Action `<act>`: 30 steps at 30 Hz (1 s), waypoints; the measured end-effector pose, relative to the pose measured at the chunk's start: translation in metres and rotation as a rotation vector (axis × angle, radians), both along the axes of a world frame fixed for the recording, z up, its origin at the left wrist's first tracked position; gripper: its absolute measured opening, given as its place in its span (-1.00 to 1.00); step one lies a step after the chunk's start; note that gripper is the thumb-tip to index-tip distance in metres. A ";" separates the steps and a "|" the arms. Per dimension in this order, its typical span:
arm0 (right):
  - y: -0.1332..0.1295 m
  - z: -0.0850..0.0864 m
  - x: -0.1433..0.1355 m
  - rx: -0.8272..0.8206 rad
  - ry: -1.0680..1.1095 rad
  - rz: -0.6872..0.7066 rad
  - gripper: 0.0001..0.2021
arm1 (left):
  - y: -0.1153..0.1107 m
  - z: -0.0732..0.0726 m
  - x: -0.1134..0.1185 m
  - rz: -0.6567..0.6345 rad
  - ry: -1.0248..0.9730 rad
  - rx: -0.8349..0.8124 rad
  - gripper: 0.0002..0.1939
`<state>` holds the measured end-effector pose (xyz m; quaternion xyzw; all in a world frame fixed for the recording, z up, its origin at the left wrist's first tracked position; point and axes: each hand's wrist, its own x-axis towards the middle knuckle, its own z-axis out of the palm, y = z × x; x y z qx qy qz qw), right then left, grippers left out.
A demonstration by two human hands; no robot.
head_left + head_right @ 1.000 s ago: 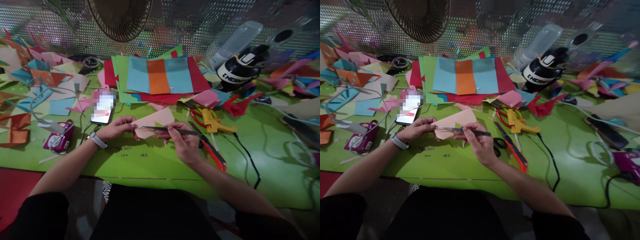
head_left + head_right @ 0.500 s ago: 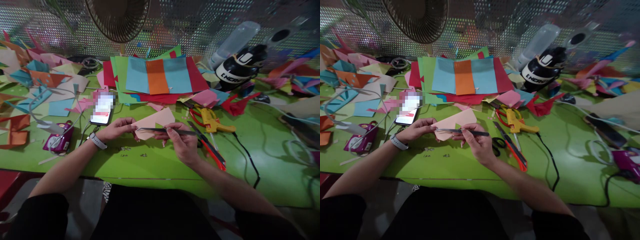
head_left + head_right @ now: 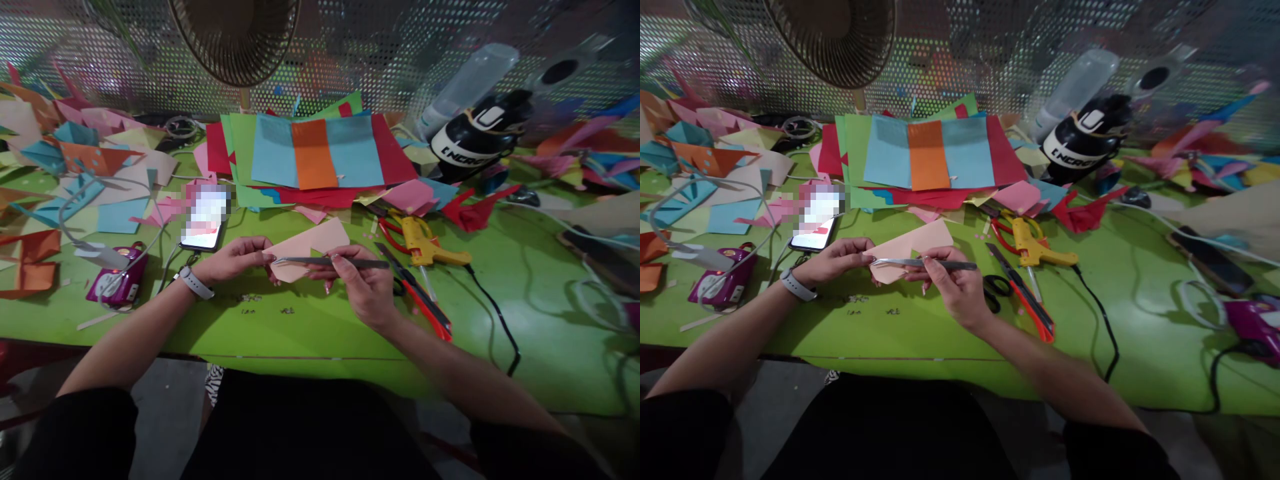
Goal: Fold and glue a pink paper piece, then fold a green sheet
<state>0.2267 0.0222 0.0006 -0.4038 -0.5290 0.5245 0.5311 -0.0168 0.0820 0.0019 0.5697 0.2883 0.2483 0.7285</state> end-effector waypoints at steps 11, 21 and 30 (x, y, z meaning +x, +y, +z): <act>0.004 -0.002 0.006 -0.026 0.111 0.021 -0.87 | 0.001 0.001 -0.002 0.010 0.062 0.030 -0.78; 0.007 0.020 0.013 0.039 0.120 -0.184 -0.83 | -0.001 0.006 0.000 -0.020 0.214 0.051 -0.69; 0.016 0.038 0.079 0.276 -0.101 -0.632 -0.76 | 0.007 0.007 0.000 -0.013 0.255 0.074 -0.73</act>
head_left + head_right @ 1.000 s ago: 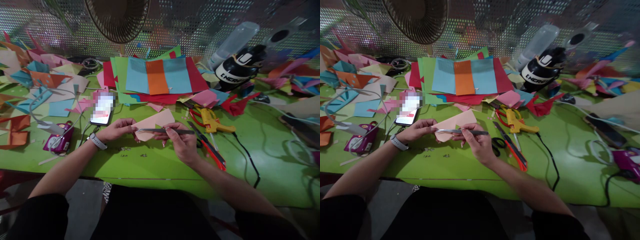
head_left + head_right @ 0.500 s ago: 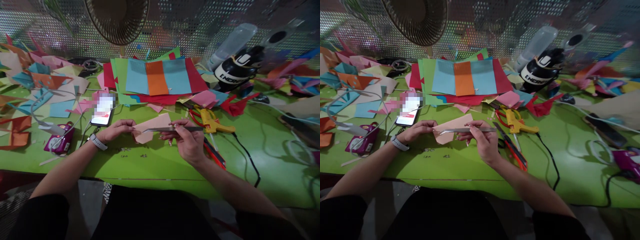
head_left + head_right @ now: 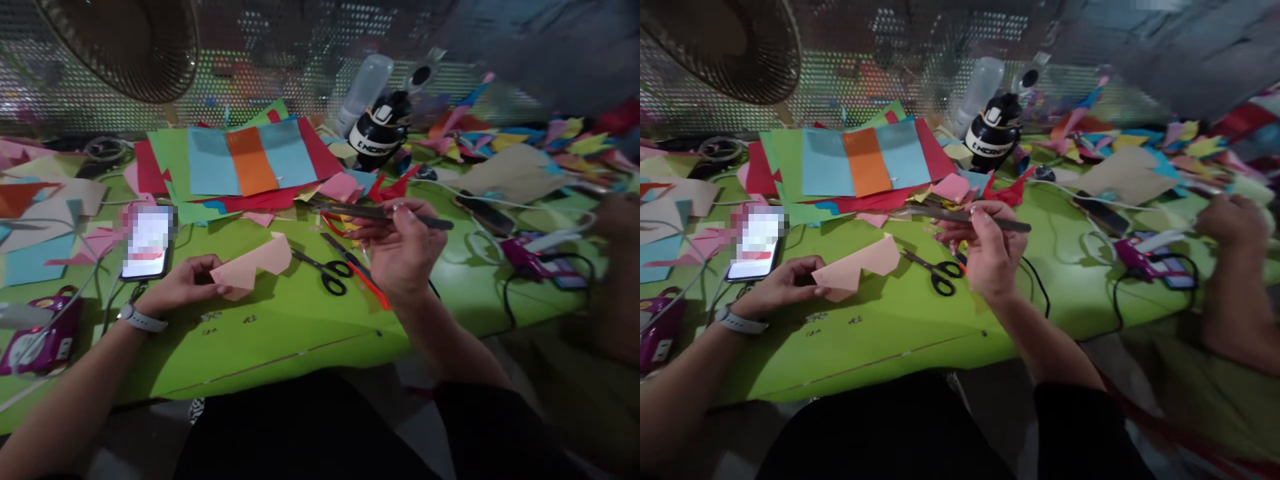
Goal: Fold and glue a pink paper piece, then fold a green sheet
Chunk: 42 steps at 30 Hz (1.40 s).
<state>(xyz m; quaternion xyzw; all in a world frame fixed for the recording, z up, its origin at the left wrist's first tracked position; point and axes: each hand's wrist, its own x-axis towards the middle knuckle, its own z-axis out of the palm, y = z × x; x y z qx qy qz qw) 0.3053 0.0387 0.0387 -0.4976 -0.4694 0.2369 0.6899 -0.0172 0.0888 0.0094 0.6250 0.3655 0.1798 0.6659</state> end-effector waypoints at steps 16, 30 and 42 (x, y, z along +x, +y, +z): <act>-0.038 -0.075 0.036 0.262 -1.347 0.432 -0.69 | 0.007 -0.009 -0.002 0.067 0.033 0.084 -0.57; -0.030 -0.055 0.054 0.178 -1.341 0.361 -0.58 | 0.001 -0.015 -0.002 0.032 -0.030 0.152 -0.56; 0.027 -0.054 0.119 -0.565 -1.490 0.132 -0.46 | 0.009 -0.017 -0.005 0.064 -0.039 0.151 -0.54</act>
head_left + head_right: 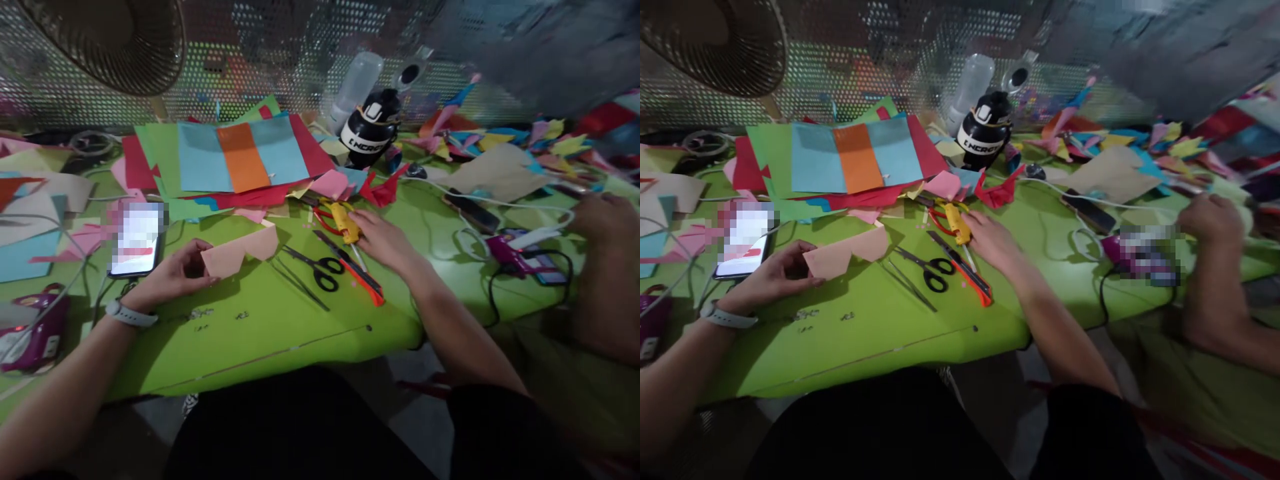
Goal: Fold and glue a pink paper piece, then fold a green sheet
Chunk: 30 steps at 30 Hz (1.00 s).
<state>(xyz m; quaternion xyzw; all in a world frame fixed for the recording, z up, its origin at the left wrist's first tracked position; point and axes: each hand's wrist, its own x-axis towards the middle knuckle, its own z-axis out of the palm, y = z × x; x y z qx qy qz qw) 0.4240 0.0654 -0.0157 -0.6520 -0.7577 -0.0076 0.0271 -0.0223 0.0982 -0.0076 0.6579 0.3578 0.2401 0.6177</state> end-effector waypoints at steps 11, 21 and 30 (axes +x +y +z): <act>-0.025 0.002 0.010 0.333 0.316 -0.106 -0.61 | -0.005 -0.001 0.003 0.058 -0.228 -0.163 -0.52; -0.049 0.037 -0.110 -0.294 1.170 -0.019 -0.67 | -0.011 0.005 0.004 0.069 -0.229 -0.170 -0.52; -0.048 0.036 -0.179 -0.449 1.166 0.243 -0.71 | -0.010 0.002 0.003 0.020 -0.241 -0.173 -0.54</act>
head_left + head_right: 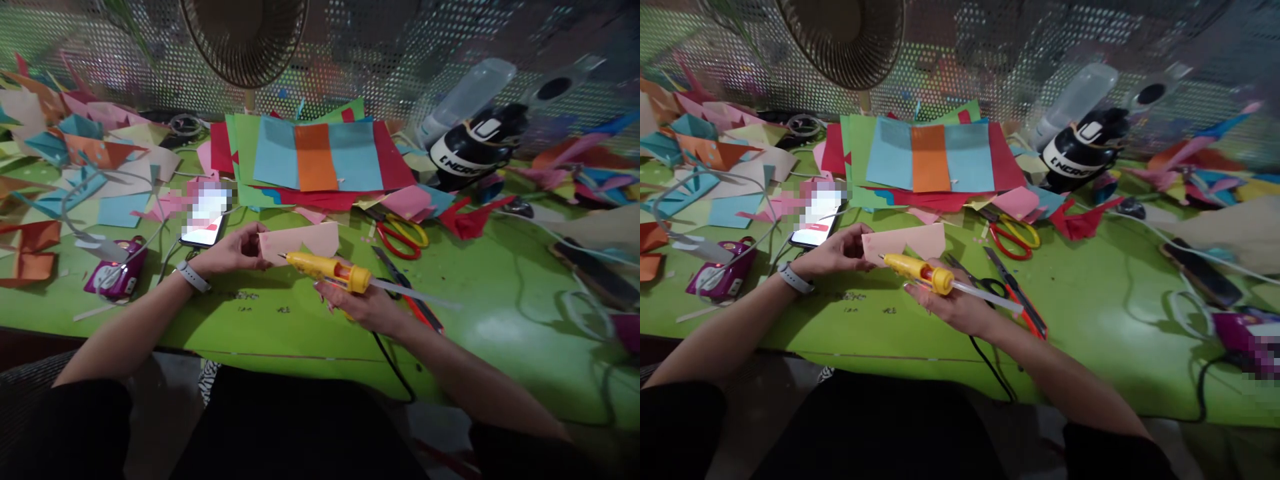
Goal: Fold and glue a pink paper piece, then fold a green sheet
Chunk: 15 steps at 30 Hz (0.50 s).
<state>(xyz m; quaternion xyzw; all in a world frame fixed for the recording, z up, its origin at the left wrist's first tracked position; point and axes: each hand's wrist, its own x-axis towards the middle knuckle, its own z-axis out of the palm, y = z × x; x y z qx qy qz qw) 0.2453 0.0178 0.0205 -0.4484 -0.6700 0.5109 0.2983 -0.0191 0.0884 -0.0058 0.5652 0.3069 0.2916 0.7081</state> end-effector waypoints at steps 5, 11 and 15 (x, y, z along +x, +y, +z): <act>0.000 -0.005 -0.006 0.001 0.008 0.031 -0.73 | -0.001 -0.002 0.001 0.000 -0.046 -0.042 -0.51; -0.002 -0.009 -0.007 0.012 -0.022 0.033 -0.76 | -0.002 -0.001 0.003 0.000 -0.057 -0.059 -0.52; -0.001 -0.011 -0.006 0.041 -0.028 0.028 -0.75 | -0.003 0.000 0.003 -0.004 -0.059 -0.051 -0.54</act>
